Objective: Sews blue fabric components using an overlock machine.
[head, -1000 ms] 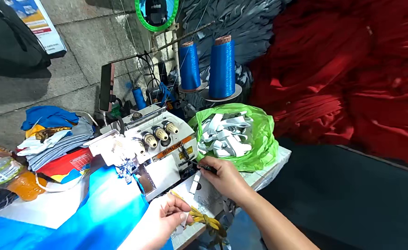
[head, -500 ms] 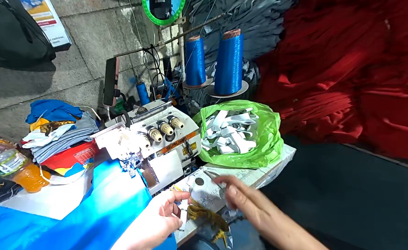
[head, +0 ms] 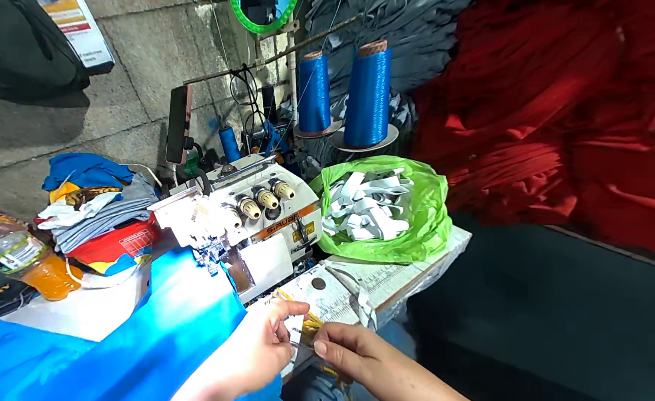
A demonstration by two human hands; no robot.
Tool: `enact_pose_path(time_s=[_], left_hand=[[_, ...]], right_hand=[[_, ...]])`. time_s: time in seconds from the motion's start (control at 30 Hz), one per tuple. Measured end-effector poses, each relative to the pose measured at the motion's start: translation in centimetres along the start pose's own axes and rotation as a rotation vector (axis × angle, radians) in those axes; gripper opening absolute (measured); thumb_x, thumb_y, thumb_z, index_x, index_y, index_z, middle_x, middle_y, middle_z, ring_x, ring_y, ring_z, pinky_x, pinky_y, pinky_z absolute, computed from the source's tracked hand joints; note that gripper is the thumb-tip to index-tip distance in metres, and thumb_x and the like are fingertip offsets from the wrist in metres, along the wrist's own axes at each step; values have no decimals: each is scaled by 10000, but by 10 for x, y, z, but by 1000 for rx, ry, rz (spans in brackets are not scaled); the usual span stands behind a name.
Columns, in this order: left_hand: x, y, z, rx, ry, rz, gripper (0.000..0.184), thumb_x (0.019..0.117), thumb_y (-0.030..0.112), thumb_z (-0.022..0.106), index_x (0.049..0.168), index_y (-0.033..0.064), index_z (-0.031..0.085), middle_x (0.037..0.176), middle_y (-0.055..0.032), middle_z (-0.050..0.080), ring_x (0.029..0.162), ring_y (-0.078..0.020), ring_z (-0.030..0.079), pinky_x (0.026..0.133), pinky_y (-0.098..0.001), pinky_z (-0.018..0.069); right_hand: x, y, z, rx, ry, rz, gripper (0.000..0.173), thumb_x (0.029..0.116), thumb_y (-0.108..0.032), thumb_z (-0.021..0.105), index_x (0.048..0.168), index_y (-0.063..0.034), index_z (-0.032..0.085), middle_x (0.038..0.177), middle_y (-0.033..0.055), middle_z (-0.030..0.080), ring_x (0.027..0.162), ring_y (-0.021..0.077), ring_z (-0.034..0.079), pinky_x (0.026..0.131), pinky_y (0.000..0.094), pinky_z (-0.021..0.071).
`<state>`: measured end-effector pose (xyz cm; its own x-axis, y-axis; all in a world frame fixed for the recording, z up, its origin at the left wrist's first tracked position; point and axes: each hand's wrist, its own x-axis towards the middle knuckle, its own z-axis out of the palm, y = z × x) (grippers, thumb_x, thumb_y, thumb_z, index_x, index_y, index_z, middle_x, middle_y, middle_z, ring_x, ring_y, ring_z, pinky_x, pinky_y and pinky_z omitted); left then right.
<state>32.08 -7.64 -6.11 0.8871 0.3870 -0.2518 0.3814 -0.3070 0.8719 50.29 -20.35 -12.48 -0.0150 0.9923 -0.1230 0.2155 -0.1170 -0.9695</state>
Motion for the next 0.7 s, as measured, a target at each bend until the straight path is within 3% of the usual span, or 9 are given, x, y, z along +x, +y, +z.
enact_pose_path(time_s=[0.2,0.47,0.63,0.7], left_hand=[[2,5,2,31,8,-28,561,910,-86,554,1455,39,513,1383,-108,524,749,-11,544,682,-174,490],[5,9,5,57,16,-43,565,904,-95,550,1451,44,524,1358,-119,538,810,-49,578,726,-202,511],[6,11,7,69,-10,-62,574,905,-108,528,1457,49,522,1400,-136,517,825,-60,574,727,-217,504],[5,9,6,73,-27,-60,602,905,-108,530,1483,52,490,1402,-134,519,789,-52,562,696,-215,494]], right_hand=[[5,-6,1,-11,5,13,282,1008,-368,553,921,-113,636,688,-89,501,574,-5,466,560,207,401],[6,-3,2,-10,38,25,261,1008,-360,553,885,-138,614,662,-104,471,551,-12,442,540,198,380],[6,5,5,-29,74,-7,269,1009,-331,566,840,-127,609,648,-102,462,547,-16,429,538,196,365],[-1,1,-4,-90,96,-48,300,1014,-341,558,889,-79,634,664,-68,490,565,12,460,553,225,397]])
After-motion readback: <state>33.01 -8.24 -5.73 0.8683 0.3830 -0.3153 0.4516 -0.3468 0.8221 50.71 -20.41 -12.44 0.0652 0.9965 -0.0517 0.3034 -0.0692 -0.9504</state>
